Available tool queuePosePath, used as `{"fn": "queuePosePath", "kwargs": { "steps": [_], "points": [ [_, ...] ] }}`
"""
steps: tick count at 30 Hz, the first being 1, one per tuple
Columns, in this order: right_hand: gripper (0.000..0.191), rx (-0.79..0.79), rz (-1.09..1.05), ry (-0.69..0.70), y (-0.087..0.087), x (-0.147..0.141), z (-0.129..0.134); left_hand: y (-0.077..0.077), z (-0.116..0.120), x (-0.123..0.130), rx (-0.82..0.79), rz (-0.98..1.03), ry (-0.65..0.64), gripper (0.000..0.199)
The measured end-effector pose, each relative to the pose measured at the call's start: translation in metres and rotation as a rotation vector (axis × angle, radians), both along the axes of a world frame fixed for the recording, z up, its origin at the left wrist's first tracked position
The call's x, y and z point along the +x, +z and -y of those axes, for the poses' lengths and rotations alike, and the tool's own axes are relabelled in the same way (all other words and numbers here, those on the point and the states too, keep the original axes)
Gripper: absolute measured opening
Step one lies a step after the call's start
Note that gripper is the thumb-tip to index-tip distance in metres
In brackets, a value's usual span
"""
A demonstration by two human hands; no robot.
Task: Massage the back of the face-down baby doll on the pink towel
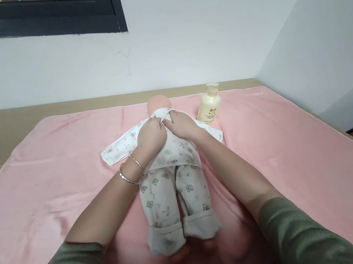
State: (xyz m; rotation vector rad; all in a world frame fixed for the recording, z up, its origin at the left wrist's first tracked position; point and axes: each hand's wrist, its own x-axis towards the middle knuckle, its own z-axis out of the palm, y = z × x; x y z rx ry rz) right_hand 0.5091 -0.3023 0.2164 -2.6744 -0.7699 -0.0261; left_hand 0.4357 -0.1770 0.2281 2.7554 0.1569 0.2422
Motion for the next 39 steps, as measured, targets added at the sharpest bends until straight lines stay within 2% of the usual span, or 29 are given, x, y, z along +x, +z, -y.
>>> {"fn": "queuePosePath", "kwargs": {
  "steps": [4, 7, 11, 14, 18, 23, 27, 31, 35, 39],
  "points": [
    [0.049, -0.16, 0.14, -0.095, 0.006, -0.035, -0.015, -0.01, -0.017, 0.017, -0.145, 0.012, 0.099, 0.045],
    [0.041, -0.192, 0.177, -0.111, 0.009, -0.049, -0.021, -0.017, -0.021, 0.022, -0.182, 0.041, 0.122, 0.046],
    [0.044, -0.083, 0.059, -0.106, 0.006, -0.03, -0.015, -0.013, -0.013, 0.013, -0.075, 0.044, 0.089, 0.043],
    [0.061, -0.038, 0.043, -0.041, 0.0, -0.003, -0.005, -0.006, -0.006, 0.005, 0.022, 0.016, 0.079, 0.041],
    [0.075, -0.047, -0.014, 0.054, -0.002, 0.012, 0.003, -0.006, -0.009, 0.007, -0.009, 0.03, 0.07, 0.038],
    [0.061, -0.163, 0.046, 0.072, 0.008, -0.019, -0.005, -0.025, -0.027, 0.023, -0.227, 0.092, 0.066, 0.04],
    [0.057, -0.244, 0.096, 0.09, 0.014, -0.045, -0.013, -0.035, -0.032, 0.028, -0.238, 0.131, 0.083, 0.041],
    [0.054, -0.146, 0.049, 0.092, 0.008, -0.03, -0.013, -0.035, -0.029, 0.028, -0.207, 0.129, 0.099, 0.043],
    [0.058, 0.027, 0.079, -0.031, -0.01, -0.001, -0.013, -0.035, -0.028, 0.028, -0.184, 0.136, 0.093, 0.048],
    [0.055, 0.073, 0.104, -0.049, -0.021, 0.009, -0.014, -0.037, -0.028, 0.029, -0.167, 0.137, 0.097, 0.048]
  ]
}}
